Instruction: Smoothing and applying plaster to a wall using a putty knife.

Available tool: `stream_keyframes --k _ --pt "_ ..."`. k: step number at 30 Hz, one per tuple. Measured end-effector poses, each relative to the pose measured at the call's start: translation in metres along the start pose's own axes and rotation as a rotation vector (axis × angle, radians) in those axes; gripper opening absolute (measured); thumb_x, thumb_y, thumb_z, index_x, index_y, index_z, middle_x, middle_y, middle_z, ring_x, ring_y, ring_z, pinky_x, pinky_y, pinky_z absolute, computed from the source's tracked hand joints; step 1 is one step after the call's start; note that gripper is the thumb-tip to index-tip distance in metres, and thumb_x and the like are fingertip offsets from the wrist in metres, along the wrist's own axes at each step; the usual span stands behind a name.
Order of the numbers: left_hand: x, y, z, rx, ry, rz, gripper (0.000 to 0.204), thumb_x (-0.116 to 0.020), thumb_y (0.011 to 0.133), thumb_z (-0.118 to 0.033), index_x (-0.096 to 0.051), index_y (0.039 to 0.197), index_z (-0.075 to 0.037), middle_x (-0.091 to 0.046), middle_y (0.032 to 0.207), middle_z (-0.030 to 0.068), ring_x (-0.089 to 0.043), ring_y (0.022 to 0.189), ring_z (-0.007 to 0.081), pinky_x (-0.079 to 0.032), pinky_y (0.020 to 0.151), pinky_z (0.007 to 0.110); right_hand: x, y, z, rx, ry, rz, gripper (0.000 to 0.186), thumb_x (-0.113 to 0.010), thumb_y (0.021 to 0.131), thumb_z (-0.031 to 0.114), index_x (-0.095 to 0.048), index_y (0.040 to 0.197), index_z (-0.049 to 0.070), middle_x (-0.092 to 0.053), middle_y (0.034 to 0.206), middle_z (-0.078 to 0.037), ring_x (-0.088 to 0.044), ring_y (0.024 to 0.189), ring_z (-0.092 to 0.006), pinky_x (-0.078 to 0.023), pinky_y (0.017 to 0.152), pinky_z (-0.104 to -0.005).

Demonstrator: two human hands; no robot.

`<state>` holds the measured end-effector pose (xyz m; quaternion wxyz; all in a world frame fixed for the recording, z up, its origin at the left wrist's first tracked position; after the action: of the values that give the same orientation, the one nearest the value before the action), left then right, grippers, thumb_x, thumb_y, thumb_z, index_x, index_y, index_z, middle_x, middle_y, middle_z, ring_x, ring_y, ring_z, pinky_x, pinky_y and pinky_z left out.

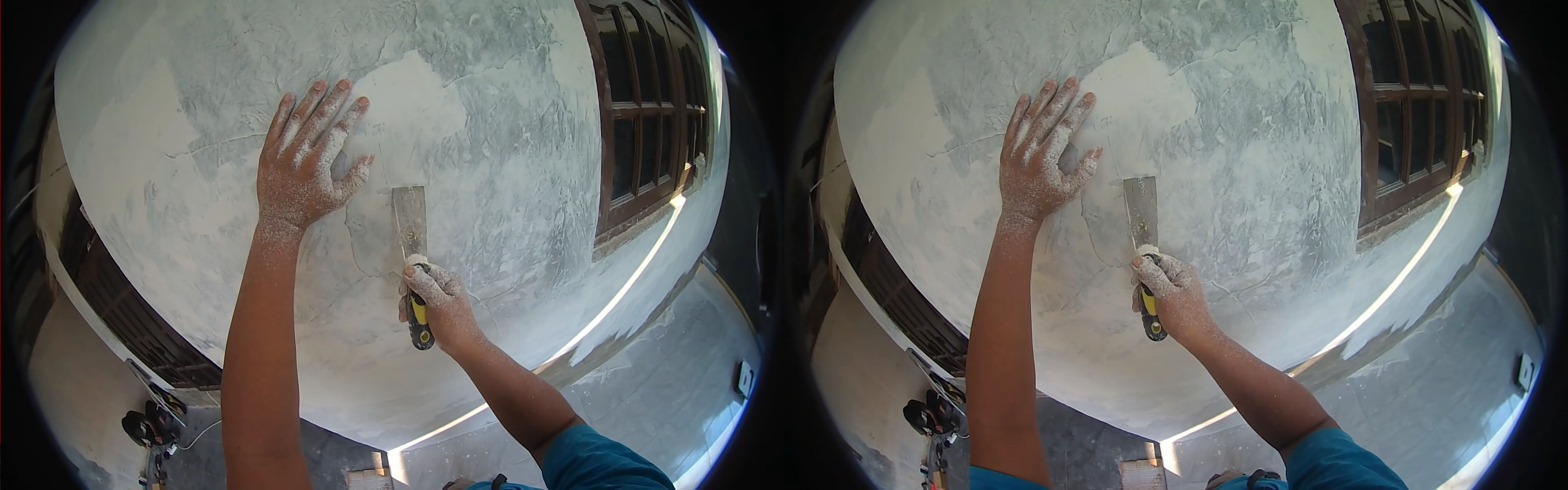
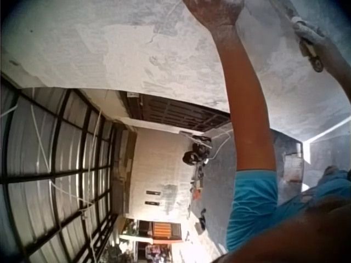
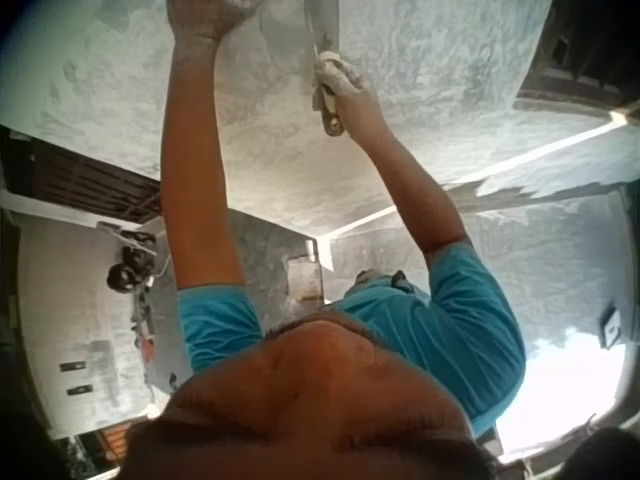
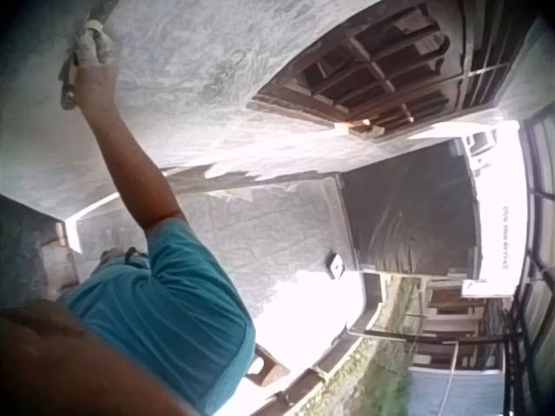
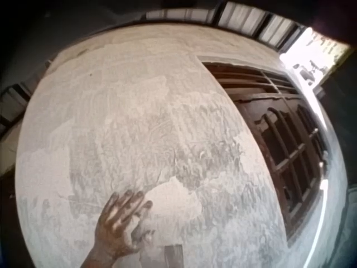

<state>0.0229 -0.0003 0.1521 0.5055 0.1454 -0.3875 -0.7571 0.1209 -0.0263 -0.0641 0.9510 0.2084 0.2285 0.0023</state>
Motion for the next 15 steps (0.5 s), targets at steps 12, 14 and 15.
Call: stream_keyframes --k 12,14,15 --pt "0.0 -0.003 -0.001 0.01 -0.032 0.019 0.06 -0.071 0.083 -0.034 -0.054 0.14 -0.025 -0.047 0.149 -0.0009 -0.041 0.14 0.0193 -0.026 0.12 0.045 -0.005 -0.022 -0.029 -0.026 -0.021 -0.012 0.029 -0.059 0.098 0.031 -0.058 0.084 0.006 -0.056 0.068 -0.001 -0.061 0.058 -0.0122 -0.046 0.054 -0.0278" --pt "0.002 -0.004 0.003 -0.012 -0.033 0.047 0.062 -0.071 0.084 -0.035 -0.052 0.141 -0.026 -0.045 0.151 -0.0014 -0.039 0.141 0.0188 -0.025 0.121 0.045 -0.004 -0.03 -0.036 -0.056 -0.045 -0.031 0.029 -0.059 0.098 0.031 -0.058 0.083 0.006 -0.056 0.068 -0.001 -0.06 0.058 -0.0122 -0.046 0.054 -0.0277" --pt "-0.002 -0.005 0.004 -0.031 -0.039 0.081 0.064 -0.072 0.084 -0.036 -0.049 0.143 -0.026 -0.042 0.152 -0.0019 -0.036 0.142 0.0182 -0.024 0.121 0.044 -0.003 -0.031 -0.039 -0.094 -0.068 -0.054 0.029 -0.058 0.098 0.03 -0.058 0.082 0.006 -0.056 0.068 -0.002 -0.06 0.058 -0.0121 -0.046 0.054 -0.0275"
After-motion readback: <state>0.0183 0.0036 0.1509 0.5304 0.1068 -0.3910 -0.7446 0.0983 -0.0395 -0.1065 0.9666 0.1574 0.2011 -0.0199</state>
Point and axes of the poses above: each hand's wrist, its own y-axis towards the middle knuckle, its own x-axis out of the back of the hand, z = x × y, the point moved 6 cm from there along y, towards the middle knuckle
